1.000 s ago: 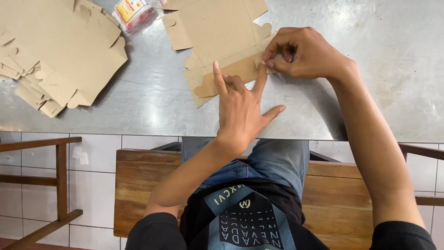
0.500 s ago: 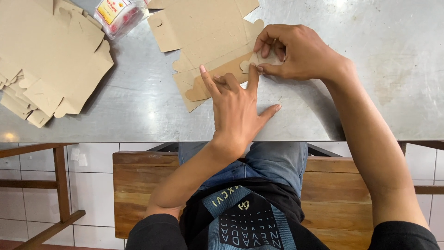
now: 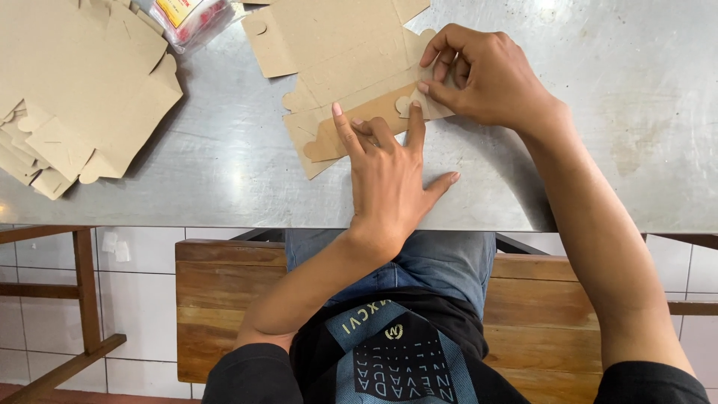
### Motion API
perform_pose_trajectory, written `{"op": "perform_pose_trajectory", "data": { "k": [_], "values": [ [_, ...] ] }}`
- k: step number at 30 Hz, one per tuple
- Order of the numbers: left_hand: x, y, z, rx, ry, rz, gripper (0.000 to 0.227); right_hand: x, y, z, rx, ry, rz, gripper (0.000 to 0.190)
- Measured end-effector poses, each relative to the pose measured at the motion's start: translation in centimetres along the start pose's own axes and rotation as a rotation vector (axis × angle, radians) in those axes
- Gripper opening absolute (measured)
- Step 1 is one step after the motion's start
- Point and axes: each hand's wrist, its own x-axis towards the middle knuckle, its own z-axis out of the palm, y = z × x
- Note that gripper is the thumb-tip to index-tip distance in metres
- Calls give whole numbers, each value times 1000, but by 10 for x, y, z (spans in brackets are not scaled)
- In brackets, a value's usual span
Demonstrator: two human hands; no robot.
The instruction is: The person folds a flat cardboard box blank along pre-scored lines, tucks flaps into slots, and presses the edges to form a small rectangular box. The person handles one unit at a time on a metal worktable.
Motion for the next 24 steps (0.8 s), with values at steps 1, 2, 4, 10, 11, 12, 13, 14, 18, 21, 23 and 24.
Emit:
{"op": "perform_pose_trajectory", "data": {
  "k": [1, 2, 4, 10, 11, 12, 13, 14, 18, 21, 23, 24],
  "values": [
    [0, 0, 0, -1, 0, -3, 107, 1, 0, 2, -1, -1, -2, 24],
    [0, 0, 0, 8, 15, -6, 107, 1, 1, 4, -2, 28, 2, 23],
    [0, 0, 0, 15, 29, -11, 107, 3, 3, 6, -3, 55, 5, 23],
    [-1, 1, 1, 23, 3, -10, 111, 4, 2, 6, -36, 86, 17, 21],
    [-1, 1, 1, 31, 0, -10, 112, 3, 1, 4, -15, 53, 20, 23],
    [0, 1, 0, 39, -3, -9, 113, 3, -1, 1, 7, 21, 23, 25],
    [0, 1, 0, 39, -1, -11, 113, 2, -2, -2, 6, 21, 21, 25],
    [0, 1, 0, 28, 4, -12, 113, 2, -4, -4, 4, -17, 39, 27],
    [0, 0, 0, 12, 12, -18, 114, -1, -16, -13, 9, -123, 106, 35],
    [0, 0, 0, 17, 9, -15, 114, -1, -19, -17, -44, -175, 103, 47],
    [1, 1, -1, 22, 6, -16, 114, -2, -16, -18, -40, -182, 66, 50],
    [1, 1, -1, 27, 3, -18, 114, -2, -14, -18, -36, -191, 30, 53]
  ]
}}
